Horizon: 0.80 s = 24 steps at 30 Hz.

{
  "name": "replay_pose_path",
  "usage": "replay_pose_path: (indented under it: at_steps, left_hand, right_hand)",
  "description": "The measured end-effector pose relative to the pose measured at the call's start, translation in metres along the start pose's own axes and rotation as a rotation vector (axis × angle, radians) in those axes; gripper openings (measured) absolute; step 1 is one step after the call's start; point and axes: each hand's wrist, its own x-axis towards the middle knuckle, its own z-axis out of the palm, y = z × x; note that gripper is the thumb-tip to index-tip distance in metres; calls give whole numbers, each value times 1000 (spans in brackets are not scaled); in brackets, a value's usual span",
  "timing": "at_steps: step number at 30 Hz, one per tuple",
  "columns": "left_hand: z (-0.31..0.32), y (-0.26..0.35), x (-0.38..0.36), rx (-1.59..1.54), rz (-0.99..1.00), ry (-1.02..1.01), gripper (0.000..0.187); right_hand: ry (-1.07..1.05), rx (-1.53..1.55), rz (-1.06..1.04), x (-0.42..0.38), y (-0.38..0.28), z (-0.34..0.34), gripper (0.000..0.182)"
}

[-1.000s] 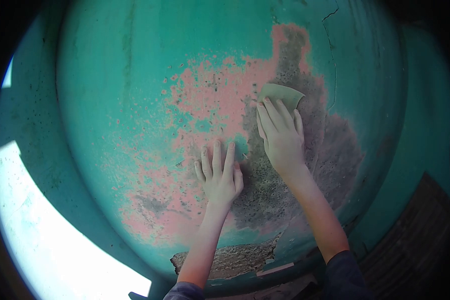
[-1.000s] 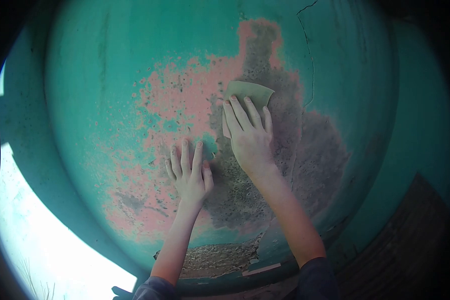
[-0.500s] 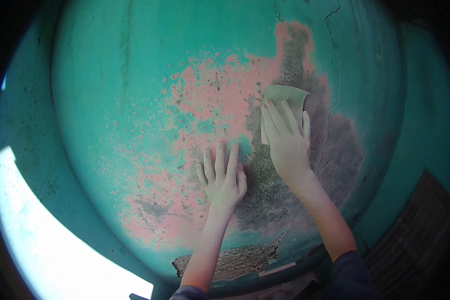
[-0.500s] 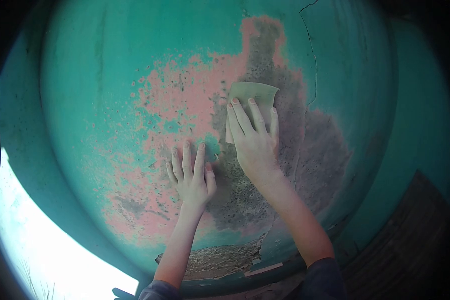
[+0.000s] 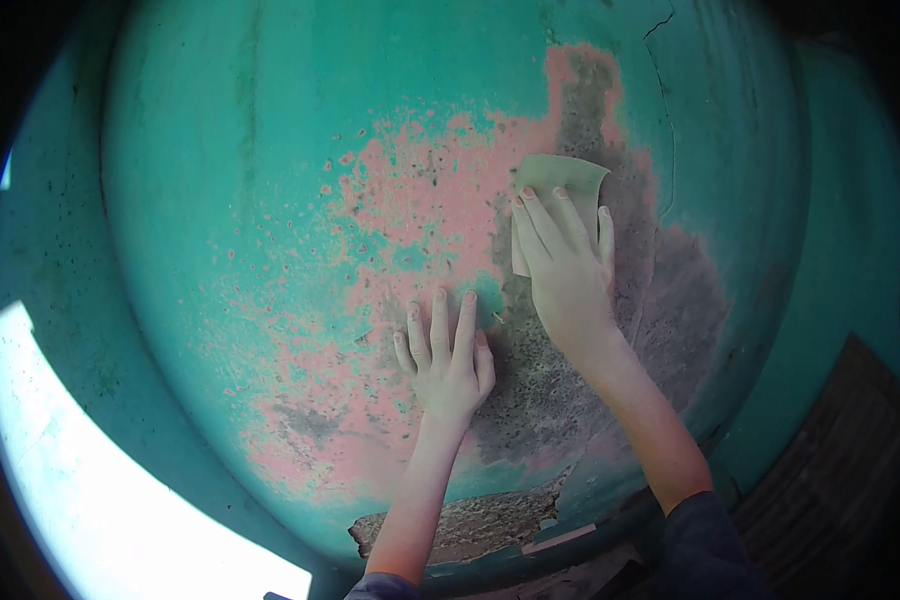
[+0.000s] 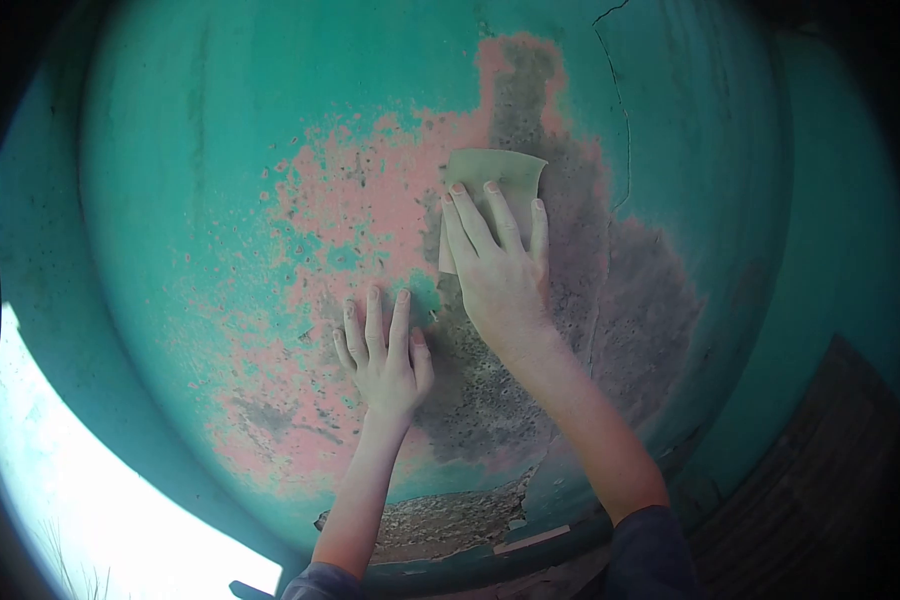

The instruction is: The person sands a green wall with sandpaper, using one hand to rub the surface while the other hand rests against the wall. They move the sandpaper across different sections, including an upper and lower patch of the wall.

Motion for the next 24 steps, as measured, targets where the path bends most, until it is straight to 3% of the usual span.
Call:
replay_pose_path:
  at_steps: [12, 18, 24]
  left_hand:
    - [0, 1, 0, 2, -11, -15, 55]
    - [1, 1, 0, 5, -17, -16, 56]
    - [1, 1, -1, 2, -13, -8, 56]
  right_hand:
    - [-59, 39, -19, -27, -2, 0, 55]
    - [44, 15, -50, 15, 16, 7, 55]
    - [-27, 28, -87, -15, 15, -2, 52]
